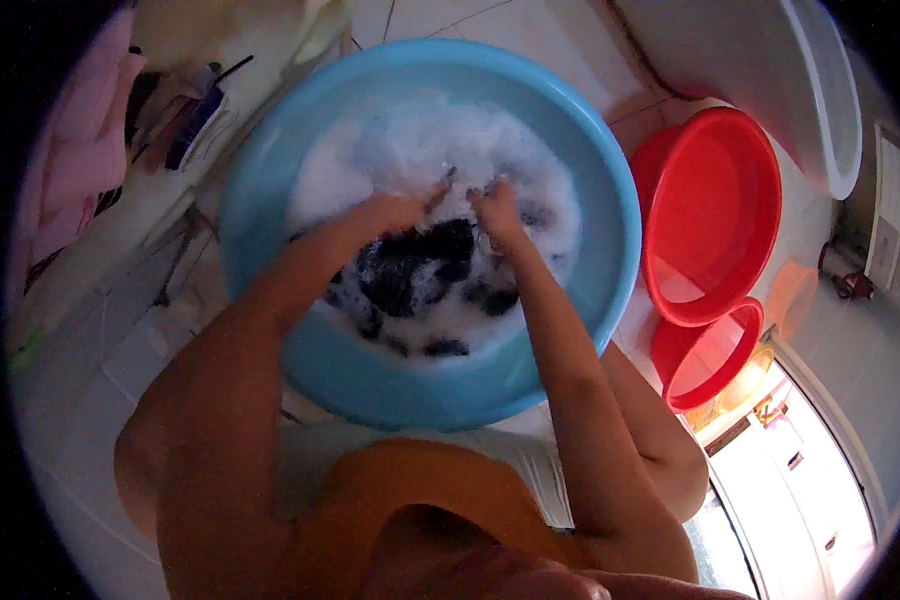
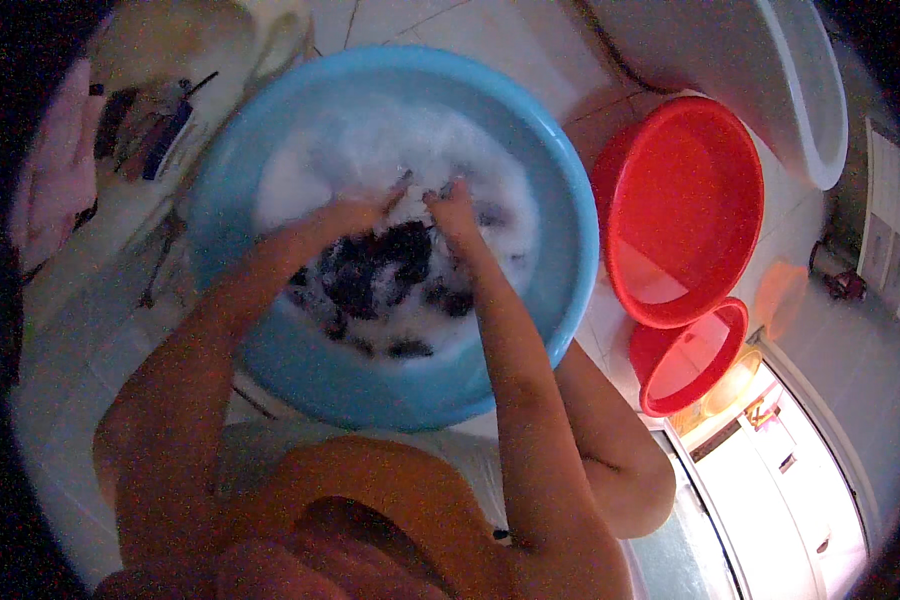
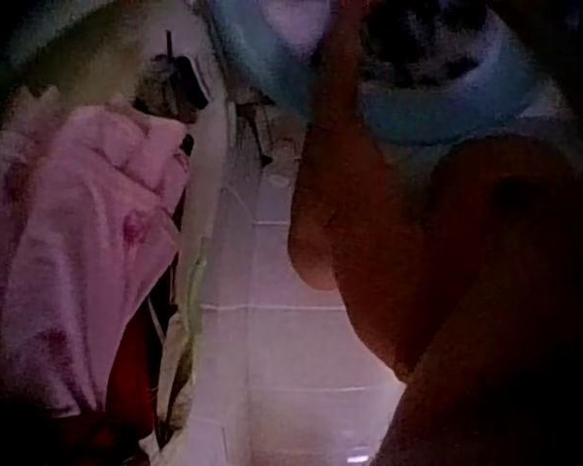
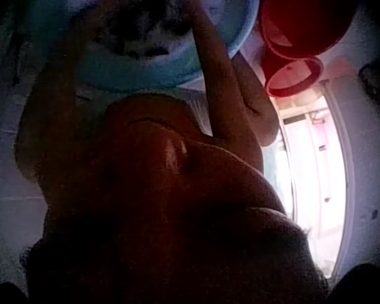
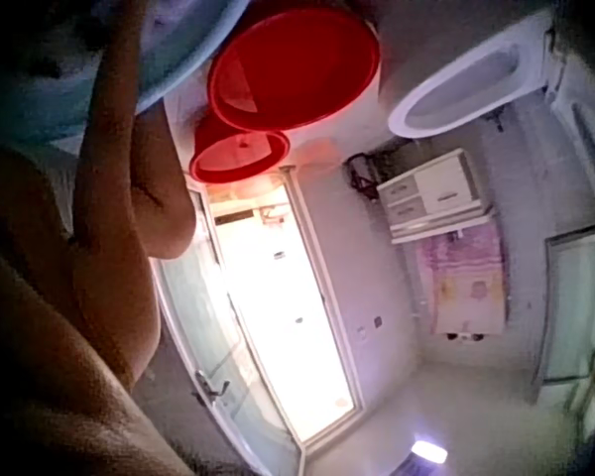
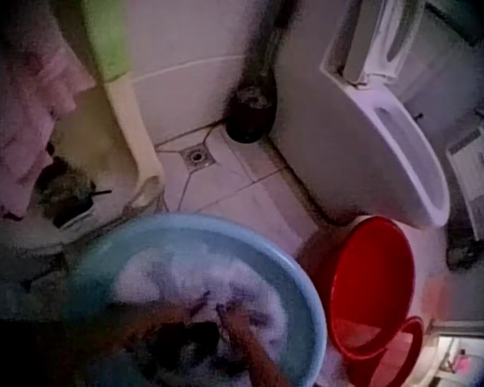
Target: The person washes clothes by scrubbing and wringing them in a basin of soapy water by hand.
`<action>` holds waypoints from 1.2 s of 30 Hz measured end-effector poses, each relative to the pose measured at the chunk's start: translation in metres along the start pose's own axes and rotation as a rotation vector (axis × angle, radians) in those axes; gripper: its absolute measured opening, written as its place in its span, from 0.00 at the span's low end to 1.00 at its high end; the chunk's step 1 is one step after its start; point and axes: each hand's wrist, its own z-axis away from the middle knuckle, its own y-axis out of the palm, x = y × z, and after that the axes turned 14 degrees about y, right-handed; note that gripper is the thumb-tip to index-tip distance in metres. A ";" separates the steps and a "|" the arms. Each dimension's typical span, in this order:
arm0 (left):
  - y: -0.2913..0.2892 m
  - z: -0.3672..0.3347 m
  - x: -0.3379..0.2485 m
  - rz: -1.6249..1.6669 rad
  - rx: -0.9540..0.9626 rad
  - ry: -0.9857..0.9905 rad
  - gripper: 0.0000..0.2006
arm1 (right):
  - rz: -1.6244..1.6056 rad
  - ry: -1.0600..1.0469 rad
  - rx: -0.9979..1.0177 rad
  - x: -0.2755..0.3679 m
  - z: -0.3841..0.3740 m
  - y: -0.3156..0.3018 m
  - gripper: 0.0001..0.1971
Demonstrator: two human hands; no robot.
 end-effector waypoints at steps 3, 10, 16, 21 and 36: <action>-0.012 -0.033 0.015 0.161 0.072 -0.374 0.17 | -0.393 0.087 0.158 0.003 -0.019 0.018 0.16; -0.040 -0.061 -0.101 0.502 -0.612 -0.669 0.12 | -1.070 0.182 0.612 0.009 0.002 0.030 0.17; -0.010 0.013 -0.022 0.549 -0.476 -0.767 0.13 | -0.901 0.451 0.692 0.009 0.091 0.022 0.15; 0.011 0.065 -0.079 0.879 -0.257 -0.646 0.18 | -0.410 0.251 0.209 -0.061 0.100 -0.028 0.15; 0.000 0.068 -0.126 0.517 -0.301 -0.140 0.15 | 0.844 -0.620 -0.032 -0.054 0.159 -0.065 0.21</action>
